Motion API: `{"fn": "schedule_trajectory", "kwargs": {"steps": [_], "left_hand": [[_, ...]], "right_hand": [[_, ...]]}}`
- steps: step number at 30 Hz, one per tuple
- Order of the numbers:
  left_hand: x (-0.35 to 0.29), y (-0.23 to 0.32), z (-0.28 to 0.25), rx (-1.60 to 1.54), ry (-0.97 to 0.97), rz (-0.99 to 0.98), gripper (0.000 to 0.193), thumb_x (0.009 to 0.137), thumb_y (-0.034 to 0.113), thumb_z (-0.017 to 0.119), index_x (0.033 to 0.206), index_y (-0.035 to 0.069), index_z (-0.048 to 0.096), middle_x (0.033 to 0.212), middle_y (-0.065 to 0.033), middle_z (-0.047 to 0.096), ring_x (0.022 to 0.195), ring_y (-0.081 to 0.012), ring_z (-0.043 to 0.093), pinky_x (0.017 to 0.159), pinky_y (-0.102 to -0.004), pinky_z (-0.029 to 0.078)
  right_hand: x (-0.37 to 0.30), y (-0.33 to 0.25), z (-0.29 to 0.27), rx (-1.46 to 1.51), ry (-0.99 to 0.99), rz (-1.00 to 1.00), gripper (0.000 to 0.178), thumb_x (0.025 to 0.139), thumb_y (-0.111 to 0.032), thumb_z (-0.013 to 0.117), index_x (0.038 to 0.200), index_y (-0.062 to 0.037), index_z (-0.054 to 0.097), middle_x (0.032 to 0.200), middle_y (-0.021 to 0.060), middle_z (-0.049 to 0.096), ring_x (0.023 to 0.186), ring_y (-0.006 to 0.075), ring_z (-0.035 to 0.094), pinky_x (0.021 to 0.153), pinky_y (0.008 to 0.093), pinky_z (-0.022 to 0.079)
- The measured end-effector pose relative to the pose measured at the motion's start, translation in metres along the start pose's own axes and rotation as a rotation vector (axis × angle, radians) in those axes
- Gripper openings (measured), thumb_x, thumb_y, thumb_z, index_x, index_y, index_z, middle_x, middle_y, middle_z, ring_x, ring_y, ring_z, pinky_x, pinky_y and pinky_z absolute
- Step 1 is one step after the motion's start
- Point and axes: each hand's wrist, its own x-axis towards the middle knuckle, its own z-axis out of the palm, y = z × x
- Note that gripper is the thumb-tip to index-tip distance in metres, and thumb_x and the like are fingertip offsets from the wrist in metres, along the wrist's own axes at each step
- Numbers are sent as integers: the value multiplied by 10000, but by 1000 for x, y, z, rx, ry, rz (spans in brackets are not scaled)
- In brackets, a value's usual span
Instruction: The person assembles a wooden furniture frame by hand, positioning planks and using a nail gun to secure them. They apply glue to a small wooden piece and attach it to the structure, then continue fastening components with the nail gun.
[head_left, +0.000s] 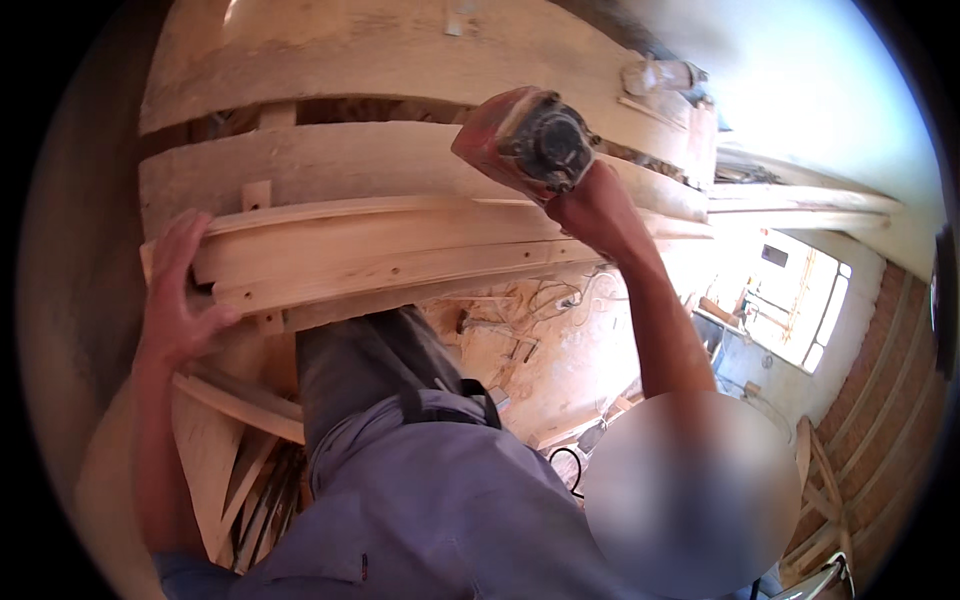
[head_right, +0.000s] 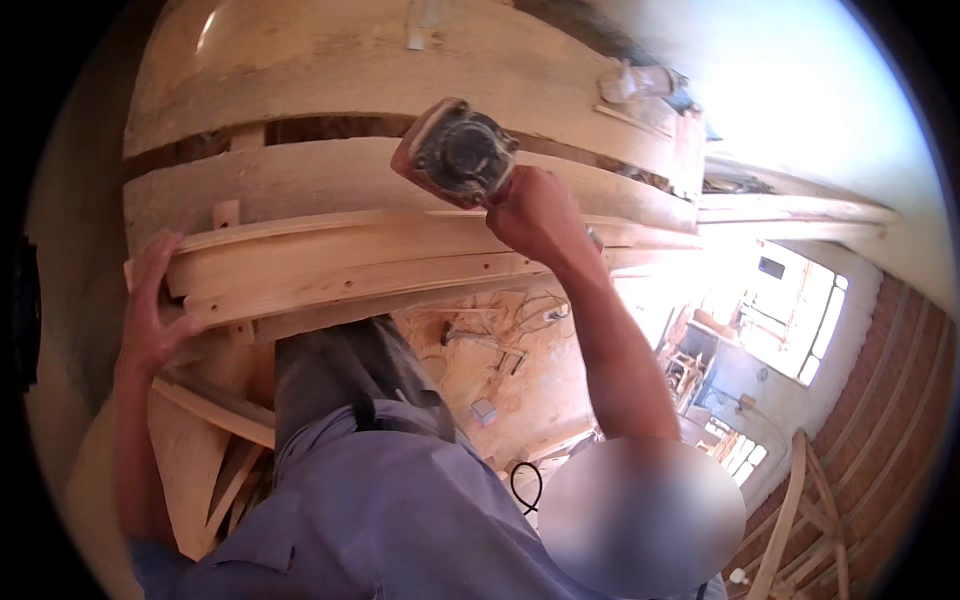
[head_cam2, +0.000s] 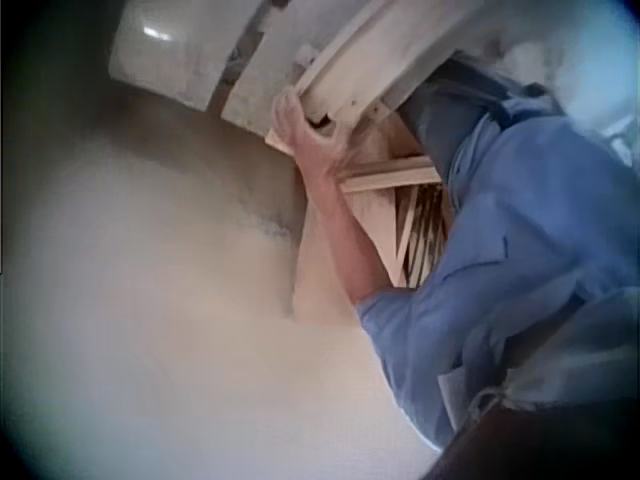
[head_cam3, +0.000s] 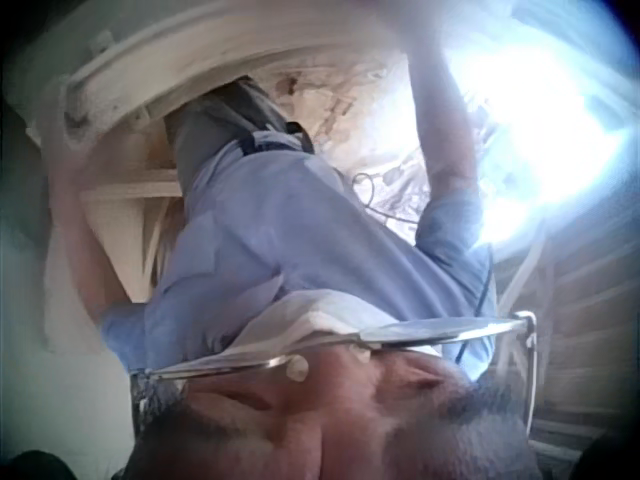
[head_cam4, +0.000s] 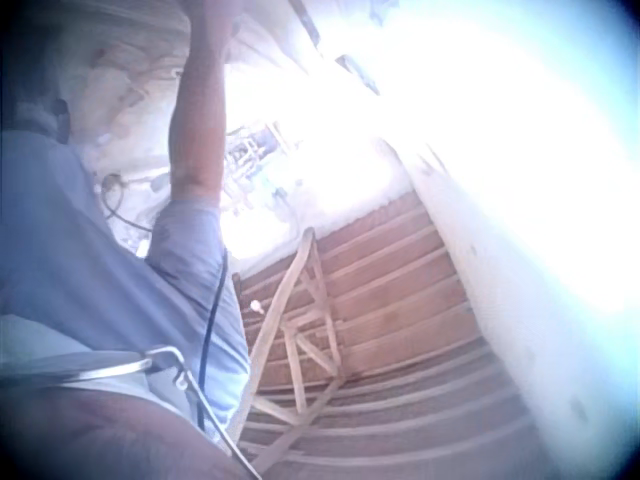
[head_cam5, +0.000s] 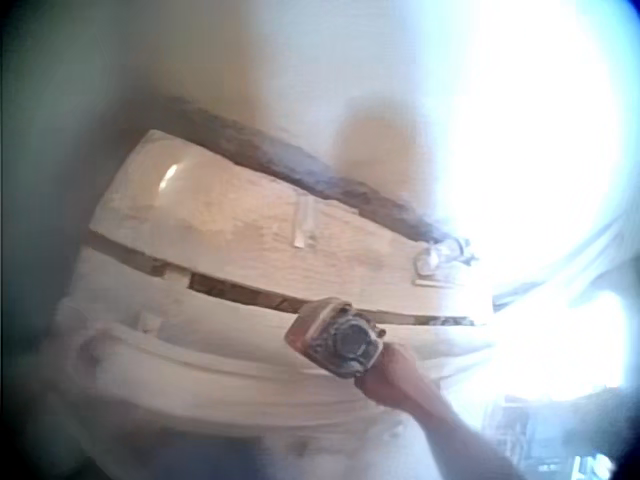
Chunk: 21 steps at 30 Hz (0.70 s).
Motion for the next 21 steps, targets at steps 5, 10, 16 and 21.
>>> {"fn": "schedule_trajectory", "kwargs": {"steps": [5,10,16,21], "left_hand": [[38,32,8,320,-86,15,452,810,197,736,1214,19,638,1226,-223,626,1258,-426,511,1157,-501,341],[81,79,78,178,-144,65,227,819,99,681,1032,28,652,1004,-204,654,1003,-414,603,897,-512,477],[89,80,113,240,-22,251,93,810,42,625,898,43,597,787,-175,621,794,-404,601,690,-521,453],[100,84,136,220,-58,309,157,762,40,619,918,50,611,780,-169,619,799,-399,600,687,-522,449]], "right_hand": [[-55,25,-17,354,126,131,418,807,2,646,1223,3,618,1100,143,662,986,198,600,860,343,517],[-117,78,14,213,206,198,439,839,-127,707,1254,-27,602,1191,146,636,1115,253,587,979,400,480],[-177,106,64,272,249,165,436,847,-300,785,1148,-16,649,1081,170,695,1004,325,670,862,426,534],[-191,104,73,298,274,247,462,850,-355,800,1135,-19,658,1013,160,709,953,312,686,850,413,537]]}}
